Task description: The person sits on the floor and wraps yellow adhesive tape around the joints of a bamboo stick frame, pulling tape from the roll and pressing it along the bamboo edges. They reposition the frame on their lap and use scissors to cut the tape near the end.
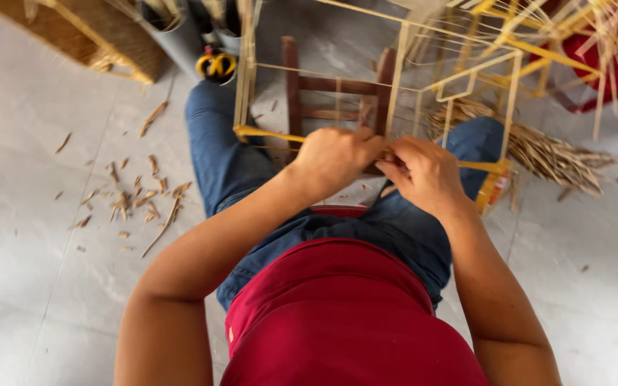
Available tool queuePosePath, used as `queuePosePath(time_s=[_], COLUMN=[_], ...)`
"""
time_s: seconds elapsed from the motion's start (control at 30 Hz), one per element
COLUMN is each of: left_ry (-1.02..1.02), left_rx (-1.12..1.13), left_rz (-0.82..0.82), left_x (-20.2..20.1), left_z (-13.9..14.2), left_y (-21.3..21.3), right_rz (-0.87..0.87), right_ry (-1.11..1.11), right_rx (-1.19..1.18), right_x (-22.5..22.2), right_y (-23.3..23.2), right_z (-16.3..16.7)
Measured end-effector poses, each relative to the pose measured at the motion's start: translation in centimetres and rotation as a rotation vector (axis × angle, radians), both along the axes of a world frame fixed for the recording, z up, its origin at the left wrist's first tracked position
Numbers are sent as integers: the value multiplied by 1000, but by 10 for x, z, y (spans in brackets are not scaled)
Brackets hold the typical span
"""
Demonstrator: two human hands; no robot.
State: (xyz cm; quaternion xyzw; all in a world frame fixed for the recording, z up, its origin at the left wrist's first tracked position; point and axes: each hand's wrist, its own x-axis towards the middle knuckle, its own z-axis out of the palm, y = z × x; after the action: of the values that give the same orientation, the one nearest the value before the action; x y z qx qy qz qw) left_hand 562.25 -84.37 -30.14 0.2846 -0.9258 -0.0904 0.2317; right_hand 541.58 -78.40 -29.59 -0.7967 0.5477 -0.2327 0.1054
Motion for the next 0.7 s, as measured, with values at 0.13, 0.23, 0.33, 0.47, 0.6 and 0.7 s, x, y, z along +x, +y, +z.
queuePosePath(time_s=[0.13, 0.23, 0.33, 0.47, 0.6, 0.7], left_ry=[125, 217, 216, 130, 66, 79], left_rx=[186, 52, -229, -198, -252, -226], left_rz=[-1, -94, -90, -37, -3, -41], left_x=[4, -2, -23, -43, -44, -55], left_z=[26, 34, 27, 13, 7, 1], left_y=[1, 3, 10, 9, 11, 11], right_rz=[48, -38, -46, -2, -226, -614], right_ry=[-246, -94, -72, -92, -387, -550], right_rx=[-71, -106, -94, -168, -271, -351], right_x=[-22, -33, -35, -49, -73, -93], right_y=[9, 9, 9, 18, 49, 74], right_z=[11, 7, -1, -5, -21, -48])
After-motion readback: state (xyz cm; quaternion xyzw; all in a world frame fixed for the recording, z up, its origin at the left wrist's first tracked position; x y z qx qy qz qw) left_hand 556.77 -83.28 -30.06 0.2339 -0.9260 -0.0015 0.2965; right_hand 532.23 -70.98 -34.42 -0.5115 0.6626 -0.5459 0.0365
